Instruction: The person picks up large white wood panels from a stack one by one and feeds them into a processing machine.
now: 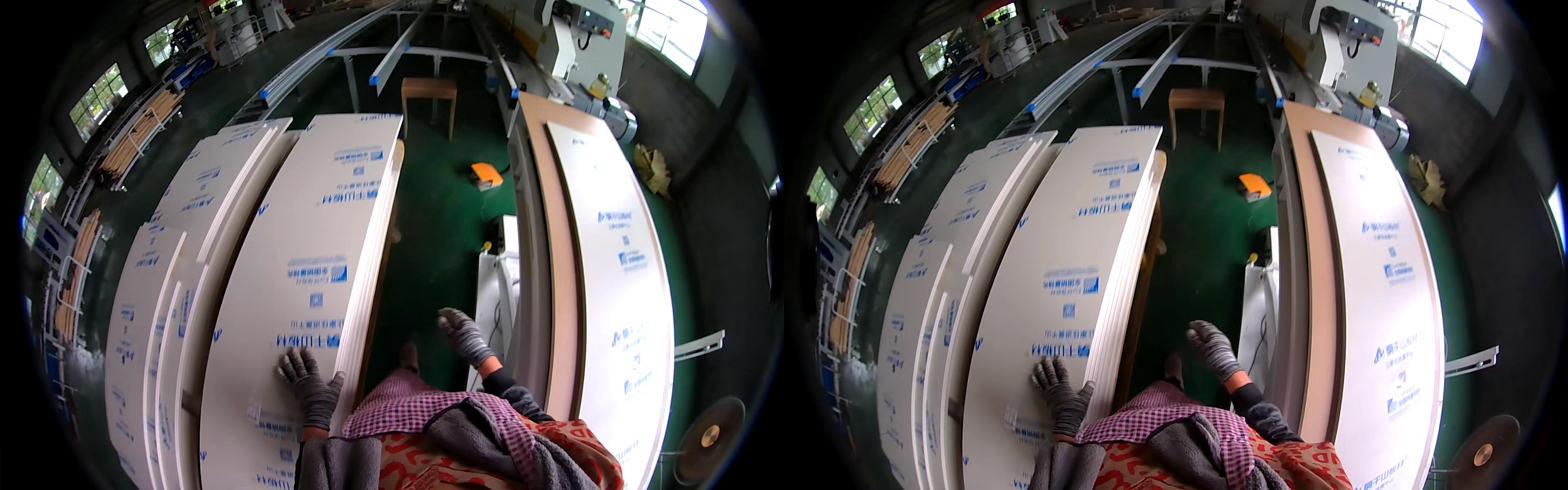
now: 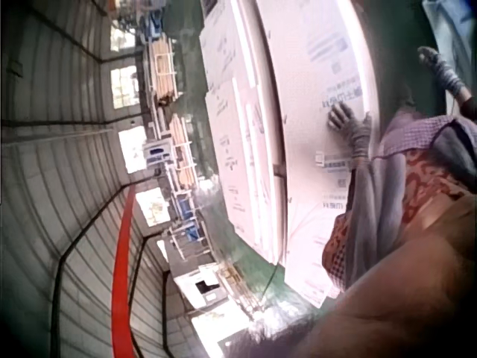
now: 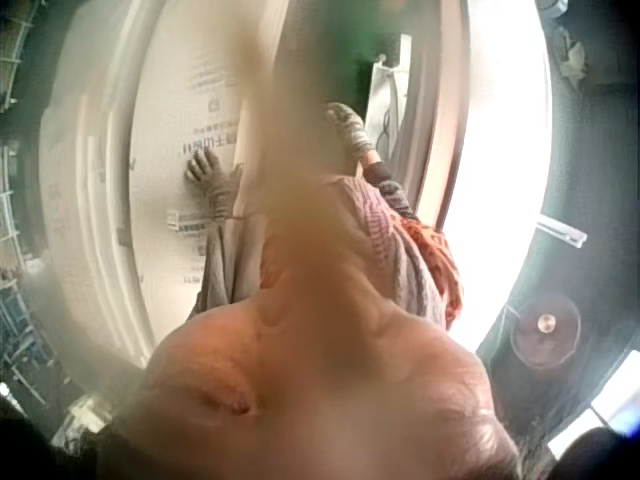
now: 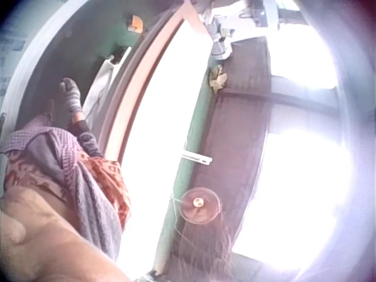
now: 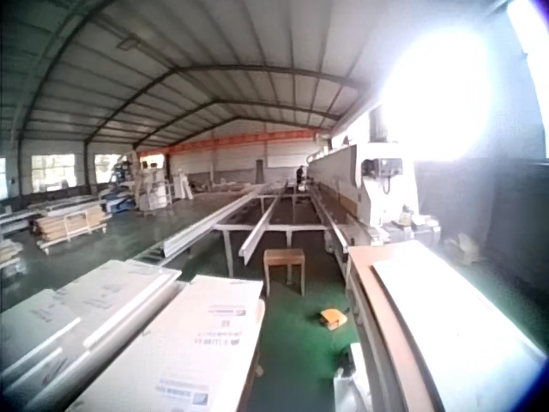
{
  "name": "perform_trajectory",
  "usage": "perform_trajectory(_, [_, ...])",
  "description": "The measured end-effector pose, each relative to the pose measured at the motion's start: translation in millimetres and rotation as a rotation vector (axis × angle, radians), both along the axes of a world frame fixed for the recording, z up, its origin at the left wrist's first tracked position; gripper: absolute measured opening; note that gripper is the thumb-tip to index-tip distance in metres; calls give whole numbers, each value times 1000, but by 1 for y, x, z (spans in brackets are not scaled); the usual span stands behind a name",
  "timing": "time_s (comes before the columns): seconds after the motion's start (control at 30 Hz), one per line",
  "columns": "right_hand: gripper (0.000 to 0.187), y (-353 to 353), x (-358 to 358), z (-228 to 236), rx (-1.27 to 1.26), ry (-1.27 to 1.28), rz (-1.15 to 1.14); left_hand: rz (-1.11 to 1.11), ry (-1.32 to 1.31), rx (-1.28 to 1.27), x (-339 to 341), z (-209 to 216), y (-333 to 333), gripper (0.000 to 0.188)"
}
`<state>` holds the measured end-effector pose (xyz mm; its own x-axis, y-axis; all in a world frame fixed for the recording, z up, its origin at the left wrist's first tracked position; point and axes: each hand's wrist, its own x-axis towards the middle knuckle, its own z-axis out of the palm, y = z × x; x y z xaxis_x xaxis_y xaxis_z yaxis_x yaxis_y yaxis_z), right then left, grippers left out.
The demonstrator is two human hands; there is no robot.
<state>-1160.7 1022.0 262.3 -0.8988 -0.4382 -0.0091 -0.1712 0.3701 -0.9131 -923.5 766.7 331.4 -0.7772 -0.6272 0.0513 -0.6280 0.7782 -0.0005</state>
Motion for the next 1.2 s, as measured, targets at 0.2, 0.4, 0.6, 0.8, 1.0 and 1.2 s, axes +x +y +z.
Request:
perform_trajectory(0.2, [23, 75, -167, 70, -41, 344, -490, -128, 19, -27, -162, 15, -41, 84])
perform_trajectory(0.4, [35, 178, -253, 85, 731, 481, -794, -195, 8, -35, -278, 14, -74, 78])
perform_trajectory(0.6, [59, 242, -316, 48, 994, 236, -868, -180, -9, -14, -321, 23, -76, 79])
perform_trajectory(0.8, [85, 221, -405, 50, 1114, -33, -844, -141, -5, -82, -338, 21, -73, 83])
perform_trajectory(1.0, [88, 217, -467, 68, 1143, 27, -741, -112, 67, -40, -344, 9, -74, 82])
perform_trajectory(1.2, [84, 207, -476, 83, 1120, 115, -759, -81, 87, -35, -348, 5, -73, 83])
